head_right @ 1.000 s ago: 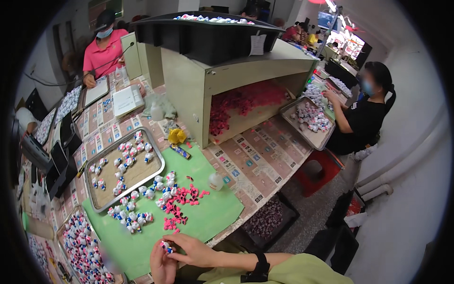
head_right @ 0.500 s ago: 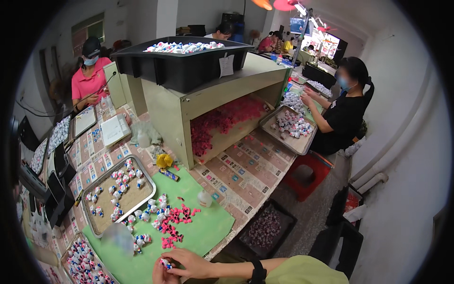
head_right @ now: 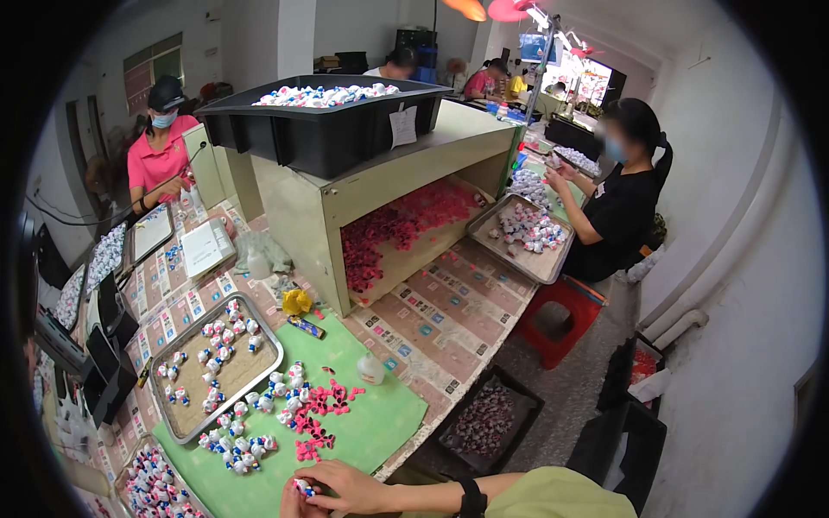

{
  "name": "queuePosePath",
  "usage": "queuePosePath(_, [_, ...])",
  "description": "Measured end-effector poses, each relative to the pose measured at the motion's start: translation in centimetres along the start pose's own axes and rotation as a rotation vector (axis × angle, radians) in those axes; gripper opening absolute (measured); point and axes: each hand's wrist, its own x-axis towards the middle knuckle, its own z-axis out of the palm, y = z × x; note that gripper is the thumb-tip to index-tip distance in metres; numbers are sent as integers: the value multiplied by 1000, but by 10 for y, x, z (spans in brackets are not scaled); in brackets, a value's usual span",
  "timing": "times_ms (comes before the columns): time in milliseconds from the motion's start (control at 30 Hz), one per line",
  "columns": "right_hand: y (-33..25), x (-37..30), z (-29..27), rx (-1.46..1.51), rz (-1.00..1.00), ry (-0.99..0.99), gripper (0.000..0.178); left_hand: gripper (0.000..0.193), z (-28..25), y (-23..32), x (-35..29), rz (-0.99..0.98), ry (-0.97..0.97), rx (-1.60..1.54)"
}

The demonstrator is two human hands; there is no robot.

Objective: Glue pink bows onto white cat toy heads and attach them to toy bodies.

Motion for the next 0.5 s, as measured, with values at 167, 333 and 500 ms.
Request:
queuePosePath(167, [4, 0, 3, -5, -4, -6, 39, 25, 1, 0, 1, 25, 22, -10])
queuePosePath(333, [-9, 4, -3, -3, 68, -66, 39, 26, -2, 0, 0, 24, 22, 4])
queuePosePath(500, [-4, 4, -1, -31, 20, -46, 39, 27, -3, 0, 2, 18, -6, 0])
